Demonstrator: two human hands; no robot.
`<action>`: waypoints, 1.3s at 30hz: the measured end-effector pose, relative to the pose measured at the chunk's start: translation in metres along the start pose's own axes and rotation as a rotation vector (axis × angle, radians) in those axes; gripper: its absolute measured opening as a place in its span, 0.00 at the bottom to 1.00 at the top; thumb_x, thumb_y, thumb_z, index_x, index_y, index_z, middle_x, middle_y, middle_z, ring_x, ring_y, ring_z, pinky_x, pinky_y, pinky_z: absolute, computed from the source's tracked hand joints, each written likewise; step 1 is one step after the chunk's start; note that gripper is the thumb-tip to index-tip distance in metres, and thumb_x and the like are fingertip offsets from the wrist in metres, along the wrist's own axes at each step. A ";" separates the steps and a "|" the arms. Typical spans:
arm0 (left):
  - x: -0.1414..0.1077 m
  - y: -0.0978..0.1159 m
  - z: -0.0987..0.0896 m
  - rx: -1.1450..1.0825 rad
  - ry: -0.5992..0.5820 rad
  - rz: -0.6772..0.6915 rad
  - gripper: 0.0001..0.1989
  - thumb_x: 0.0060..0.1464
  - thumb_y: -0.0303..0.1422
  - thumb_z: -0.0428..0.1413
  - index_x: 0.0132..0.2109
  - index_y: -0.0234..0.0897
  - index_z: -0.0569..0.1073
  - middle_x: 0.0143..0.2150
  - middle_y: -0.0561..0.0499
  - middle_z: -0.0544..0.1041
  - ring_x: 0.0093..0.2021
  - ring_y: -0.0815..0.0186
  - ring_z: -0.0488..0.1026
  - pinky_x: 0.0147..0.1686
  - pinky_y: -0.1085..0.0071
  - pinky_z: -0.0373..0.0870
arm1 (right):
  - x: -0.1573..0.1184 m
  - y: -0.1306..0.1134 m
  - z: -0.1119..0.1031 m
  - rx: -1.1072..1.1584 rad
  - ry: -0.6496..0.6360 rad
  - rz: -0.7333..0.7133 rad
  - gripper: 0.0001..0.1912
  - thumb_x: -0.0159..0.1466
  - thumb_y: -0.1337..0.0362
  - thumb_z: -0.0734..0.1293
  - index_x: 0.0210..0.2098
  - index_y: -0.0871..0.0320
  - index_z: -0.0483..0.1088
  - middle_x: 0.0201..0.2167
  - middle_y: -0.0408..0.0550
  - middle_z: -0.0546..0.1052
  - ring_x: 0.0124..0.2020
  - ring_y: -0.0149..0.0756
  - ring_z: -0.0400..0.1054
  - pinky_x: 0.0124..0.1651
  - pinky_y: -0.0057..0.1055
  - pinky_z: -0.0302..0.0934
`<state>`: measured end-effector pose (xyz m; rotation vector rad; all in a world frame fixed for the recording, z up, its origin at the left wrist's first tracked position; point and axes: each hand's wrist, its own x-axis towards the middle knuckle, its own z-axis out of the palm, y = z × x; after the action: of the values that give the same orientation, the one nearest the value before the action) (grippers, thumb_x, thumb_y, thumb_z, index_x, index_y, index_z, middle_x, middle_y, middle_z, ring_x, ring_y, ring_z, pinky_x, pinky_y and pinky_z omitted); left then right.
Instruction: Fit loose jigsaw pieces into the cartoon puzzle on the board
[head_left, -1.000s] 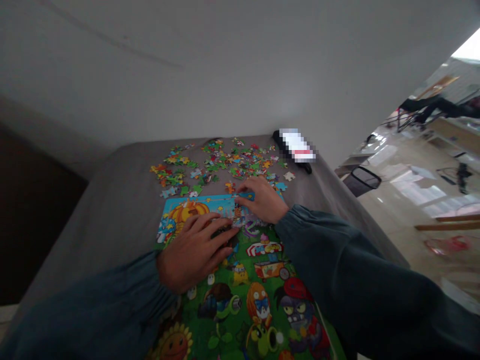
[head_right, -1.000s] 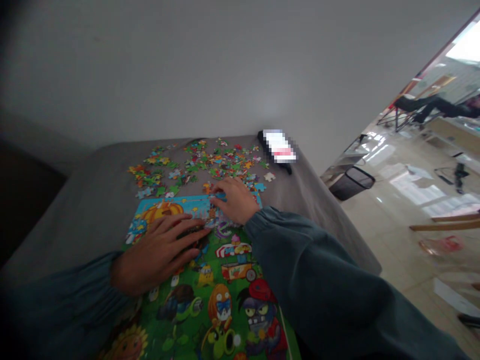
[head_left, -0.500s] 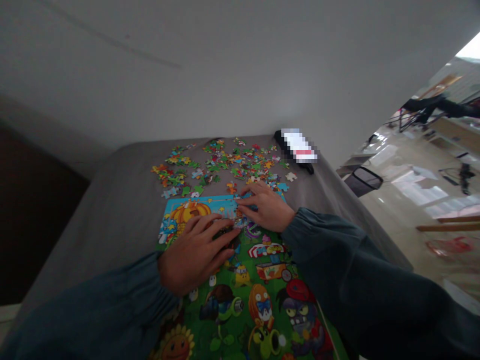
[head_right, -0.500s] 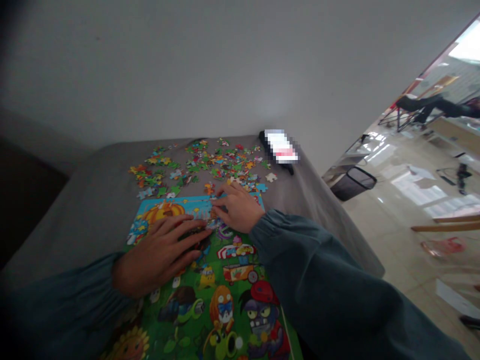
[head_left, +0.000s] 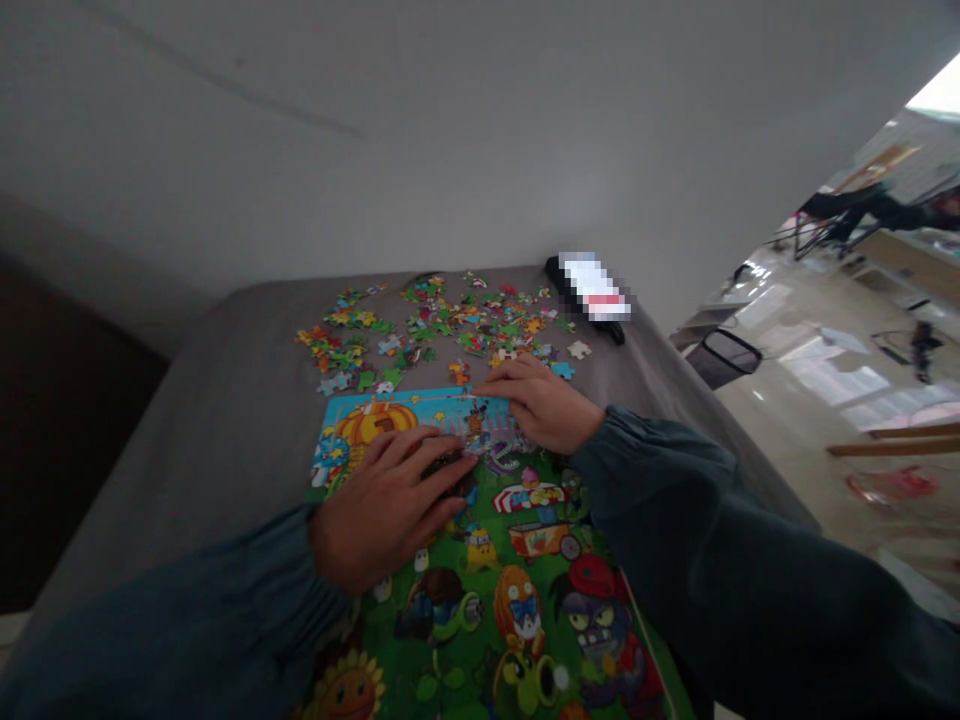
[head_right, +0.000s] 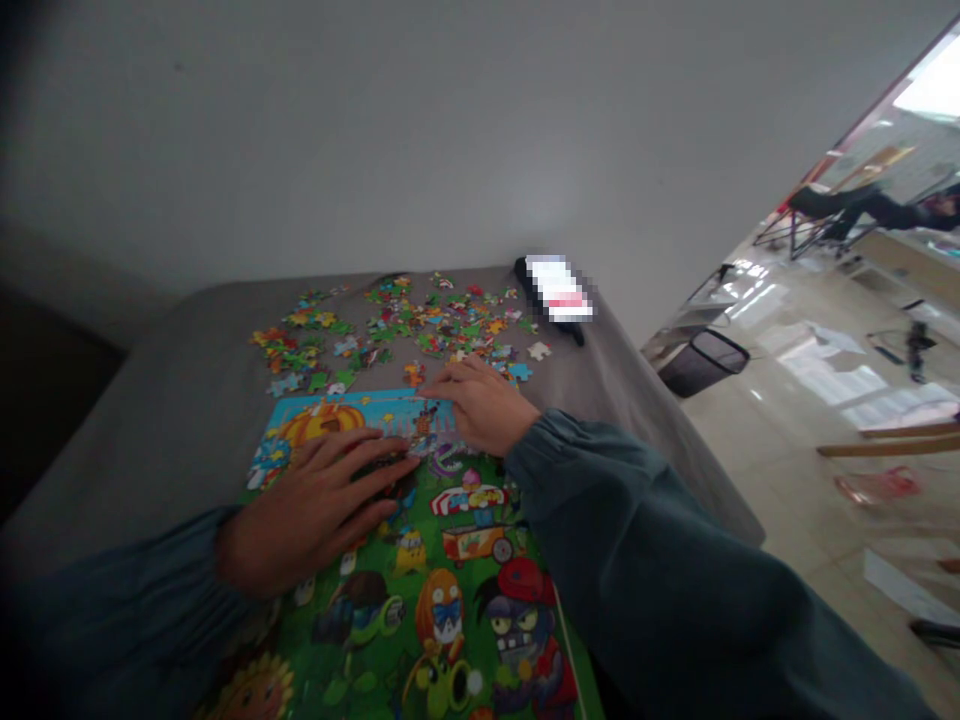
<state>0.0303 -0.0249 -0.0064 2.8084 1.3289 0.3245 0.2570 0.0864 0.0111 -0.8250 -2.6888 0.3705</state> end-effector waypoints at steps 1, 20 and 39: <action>0.000 0.000 0.000 0.005 -0.005 0.002 0.20 0.66 0.42 0.48 0.61 0.45 0.69 0.60 0.50 0.72 0.59 0.52 0.64 0.55 0.52 0.63 | -0.001 0.000 0.000 -0.016 -0.032 -0.021 0.28 0.61 0.79 0.57 0.56 0.56 0.72 0.51 0.51 0.73 0.52 0.42 0.60 0.58 0.44 0.56; 0.000 0.000 0.001 0.019 0.022 0.026 0.20 0.66 0.40 0.48 0.61 0.43 0.69 0.60 0.48 0.72 0.59 0.52 0.64 0.54 0.52 0.64 | -0.004 0.002 0.002 -0.001 -0.086 -0.069 0.31 0.60 0.78 0.57 0.62 0.59 0.64 0.57 0.51 0.70 0.56 0.44 0.56 0.61 0.50 0.52; 0.002 0.006 -0.006 -0.023 -0.021 -0.015 0.20 0.65 0.39 0.50 0.62 0.44 0.68 0.60 0.48 0.72 0.59 0.54 0.64 0.55 0.53 0.64 | -0.003 0.002 0.010 0.038 -0.047 -0.103 0.28 0.61 0.76 0.57 0.60 0.61 0.65 0.56 0.53 0.70 0.57 0.42 0.58 0.62 0.48 0.54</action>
<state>0.0350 -0.0274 0.0006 2.7733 1.3332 0.3070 0.2573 0.0849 0.0007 -0.6716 -2.7452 0.4206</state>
